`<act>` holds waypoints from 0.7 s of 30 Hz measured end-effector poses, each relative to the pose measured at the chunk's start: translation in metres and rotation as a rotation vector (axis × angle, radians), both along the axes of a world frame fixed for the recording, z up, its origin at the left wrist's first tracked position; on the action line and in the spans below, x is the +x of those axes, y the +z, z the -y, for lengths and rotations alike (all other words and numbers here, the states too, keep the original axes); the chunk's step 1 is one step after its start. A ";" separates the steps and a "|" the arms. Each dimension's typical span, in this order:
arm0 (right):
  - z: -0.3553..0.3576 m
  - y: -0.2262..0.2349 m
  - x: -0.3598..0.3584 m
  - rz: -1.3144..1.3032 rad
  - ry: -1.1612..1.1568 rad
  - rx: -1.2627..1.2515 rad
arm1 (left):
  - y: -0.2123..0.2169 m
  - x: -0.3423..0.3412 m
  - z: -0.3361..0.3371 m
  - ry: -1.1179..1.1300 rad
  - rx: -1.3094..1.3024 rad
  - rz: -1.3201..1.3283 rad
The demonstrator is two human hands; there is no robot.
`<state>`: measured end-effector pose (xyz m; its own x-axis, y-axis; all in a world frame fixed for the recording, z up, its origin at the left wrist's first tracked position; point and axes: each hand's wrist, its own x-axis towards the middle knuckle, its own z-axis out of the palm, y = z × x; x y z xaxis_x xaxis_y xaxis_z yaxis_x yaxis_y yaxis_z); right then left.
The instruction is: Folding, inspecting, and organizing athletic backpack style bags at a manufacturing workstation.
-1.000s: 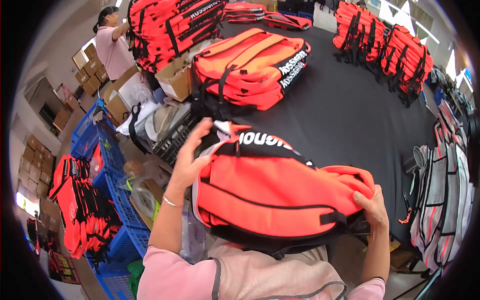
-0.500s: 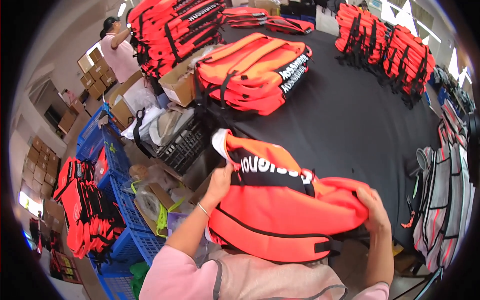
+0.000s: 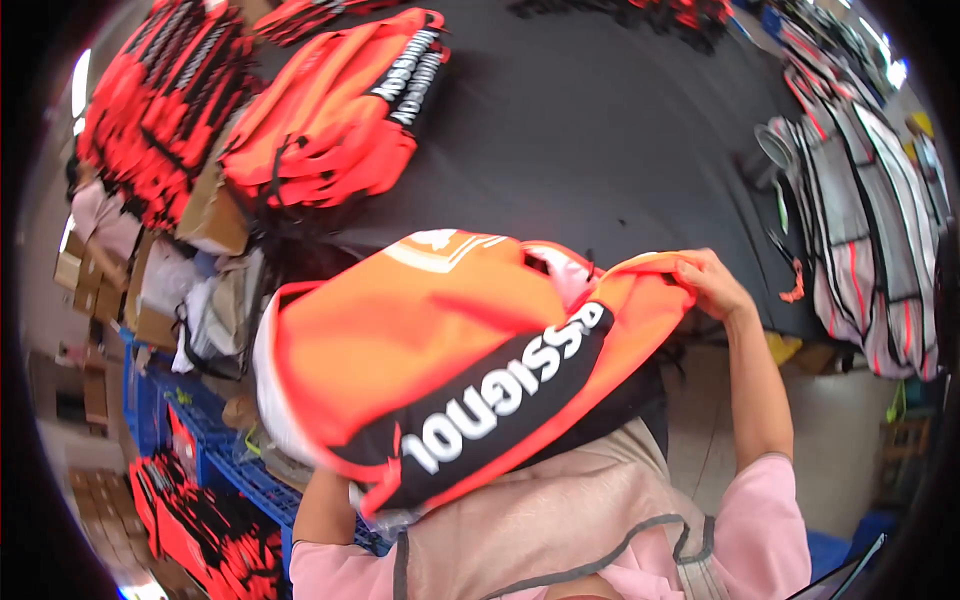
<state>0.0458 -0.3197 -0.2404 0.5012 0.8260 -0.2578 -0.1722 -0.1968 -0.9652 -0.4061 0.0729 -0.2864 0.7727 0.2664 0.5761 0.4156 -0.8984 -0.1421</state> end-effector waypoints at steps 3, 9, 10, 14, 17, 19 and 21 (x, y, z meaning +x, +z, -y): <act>-0.005 0.039 0.012 0.202 0.362 0.026 | -0.015 0.020 0.006 -0.073 -0.053 -0.005; -0.069 0.084 -0.046 0.665 0.639 -0.602 | -0.010 0.060 -0.005 -0.177 -0.076 0.036; -0.068 0.078 -0.054 0.682 0.521 -0.554 | -0.007 0.064 -0.006 -0.184 -0.077 0.044; -0.061 0.056 -0.062 0.628 0.222 -0.446 | 0.006 0.068 -0.003 -0.184 -0.084 0.061; -0.077 0.036 -0.055 0.939 0.140 -0.387 | 0.026 0.073 -0.003 -0.176 -0.072 0.088; -0.095 0.042 -0.064 0.833 0.076 -0.336 | 0.038 0.079 -0.003 -0.170 -0.066 0.117; -0.101 0.047 -0.069 0.808 0.052 -0.250 | 0.053 0.078 -0.004 -0.153 -0.059 0.141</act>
<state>-0.0230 -0.2190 -0.1937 0.5728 0.8196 -0.0147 0.5675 -0.4094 -0.7144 -0.3283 0.0768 -0.2339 0.7198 0.1884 0.6681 0.2859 -0.9575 -0.0380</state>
